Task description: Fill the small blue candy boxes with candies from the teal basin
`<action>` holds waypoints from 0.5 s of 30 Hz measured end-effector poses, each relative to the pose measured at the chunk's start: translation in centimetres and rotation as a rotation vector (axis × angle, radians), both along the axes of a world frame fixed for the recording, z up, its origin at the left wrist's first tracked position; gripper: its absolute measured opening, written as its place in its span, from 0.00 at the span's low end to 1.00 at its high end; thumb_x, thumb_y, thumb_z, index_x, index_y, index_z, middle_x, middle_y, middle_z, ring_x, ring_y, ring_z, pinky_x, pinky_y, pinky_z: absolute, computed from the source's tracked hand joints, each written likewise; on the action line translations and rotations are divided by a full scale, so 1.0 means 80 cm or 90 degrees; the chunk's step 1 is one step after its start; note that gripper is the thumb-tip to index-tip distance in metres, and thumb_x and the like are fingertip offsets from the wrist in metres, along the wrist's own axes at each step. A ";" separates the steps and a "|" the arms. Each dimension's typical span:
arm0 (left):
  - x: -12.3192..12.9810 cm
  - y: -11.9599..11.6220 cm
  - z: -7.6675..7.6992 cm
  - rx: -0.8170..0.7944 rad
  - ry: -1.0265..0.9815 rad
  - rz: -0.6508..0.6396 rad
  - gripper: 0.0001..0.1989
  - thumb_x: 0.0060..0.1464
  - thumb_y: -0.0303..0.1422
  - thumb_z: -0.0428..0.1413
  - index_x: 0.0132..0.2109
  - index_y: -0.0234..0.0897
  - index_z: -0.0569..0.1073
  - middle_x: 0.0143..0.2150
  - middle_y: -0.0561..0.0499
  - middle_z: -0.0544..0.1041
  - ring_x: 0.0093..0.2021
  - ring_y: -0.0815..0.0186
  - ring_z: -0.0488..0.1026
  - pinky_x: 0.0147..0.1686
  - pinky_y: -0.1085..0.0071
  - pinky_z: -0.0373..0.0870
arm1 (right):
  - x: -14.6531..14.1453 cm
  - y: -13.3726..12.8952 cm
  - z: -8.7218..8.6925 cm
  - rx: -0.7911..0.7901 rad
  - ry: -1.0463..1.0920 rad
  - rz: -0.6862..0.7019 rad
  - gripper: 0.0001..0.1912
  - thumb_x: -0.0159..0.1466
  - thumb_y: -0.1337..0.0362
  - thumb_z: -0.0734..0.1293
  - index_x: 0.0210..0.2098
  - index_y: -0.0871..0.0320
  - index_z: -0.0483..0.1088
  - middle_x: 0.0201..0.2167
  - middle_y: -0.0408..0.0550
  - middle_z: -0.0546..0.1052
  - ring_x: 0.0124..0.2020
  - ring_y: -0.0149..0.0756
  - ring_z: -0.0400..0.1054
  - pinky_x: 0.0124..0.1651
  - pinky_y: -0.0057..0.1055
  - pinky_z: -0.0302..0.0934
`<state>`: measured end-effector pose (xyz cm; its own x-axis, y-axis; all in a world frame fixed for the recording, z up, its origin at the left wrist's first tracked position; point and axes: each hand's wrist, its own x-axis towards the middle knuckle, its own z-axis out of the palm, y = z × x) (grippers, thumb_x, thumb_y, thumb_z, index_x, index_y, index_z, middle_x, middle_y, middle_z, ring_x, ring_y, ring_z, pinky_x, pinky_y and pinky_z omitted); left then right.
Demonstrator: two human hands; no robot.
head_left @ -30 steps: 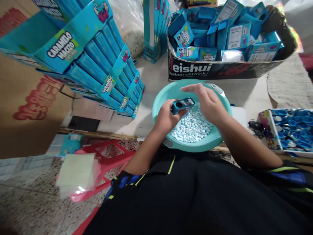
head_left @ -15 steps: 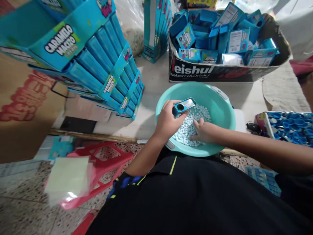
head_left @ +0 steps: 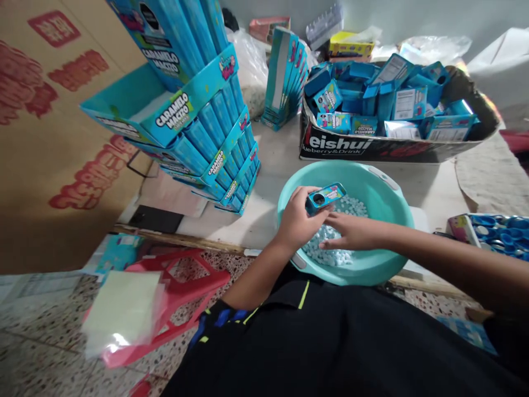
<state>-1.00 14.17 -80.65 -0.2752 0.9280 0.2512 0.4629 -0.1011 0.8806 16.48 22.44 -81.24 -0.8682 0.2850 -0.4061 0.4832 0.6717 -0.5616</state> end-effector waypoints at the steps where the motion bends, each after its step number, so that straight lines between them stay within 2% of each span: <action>1: -0.001 0.000 -0.001 0.011 -0.006 0.008 0.18 0.58 0.33 0.69 0.52 0.42 0.74 0.52 0.46 0.79 0.54 0.57 0.78 0.55 0.59 0.77 | 0.000 0.010 -0.002 0.073 -0.012 0.020 0.47 0.63 0.41 0.72 0.73 0.60 0.63 0.73 0.69 0.63 0.72 0.69 0.59 0.70 0.65 0.59; 3: -0.002 0.000 -0.005 0.027 -0.022 0.024 0.18 0.58 0.34 0.69 0.53 0.42 0.74 0.52 0.45 0.78 0.54 0.57 0.78 0.55 0.59 0.78 | 0.002 0.028 -0.013 0.195 -0.042 0.094 0.55 0.52 0.47 0.81 0.74 0.56 0.63 0.74 0.70 0.60 0.74 0.78 0.52 0.70 0.74 0.51; 4: -0.002 0.000 -0.007 0.032 -0.030 0.031 0.18 0.59 0.35 0.69 0.53 0.42 0.74 0.52 0.45 0.78 0.54 0.57 0.78 0.55 0.59 0.78 | 0.002 0.033 -0.020 0.227 -0.052 0.143 0.58 0.48 0.51 0.84 0.74 0.53 0.64 0.75 0.68 0.60 0.74 0.79 0.52 0.71 0.76 0.48; 7: -0.004 -0.001 -0.011 0.038 -0.044 0.046 0.18 0.59 0.36 0.68 0.54 0.41 0.74 0.52 0.45 0.78 0.54 0.57 0.79 0.53 0.60 0.78 | 0.001 0.035 -0.035 0.247 -0.057 0.281 0.64 0.40 0.61 0.86 0.73 0.46 0.63 0.77 0.61 0.58 0.74 0.77 0.52 0.72 0.72 0.48; 10: -0.005 -0.003 -0.013 0.044 -0.034 0.054 0.18 0.59 0.35 0.68 0.54 0.41 0.73 0.53 0.45 0.78 0.55 0.57 0.78 0.55 0.59 0.77 | -0.007 0.018 -0.035 0.212 -0.051 0.346 0.65 0.40 0.63 0.86 0.74 0.50 0.62 0.78 0.62 0.55 0.75 0.75 0.52 0.73 0.69 0.50; 15: -0.004 0.004 -0.018 0.040 -0.011 0.043 0.20 0.60 0.35 0.67 0.56 0.43 0.71 0.55 0.45 0.78 0.57 0.56 0.77 0.56 0.58 0.78 | -0.020 -0.003 -0.027 0.137 0.011 0.361 0.55 0.44 0.72 0.82 0.70 0.61 0.66 0.76 0.71 0.58 0.74 0.73 0.54 0.77 0.62 0.43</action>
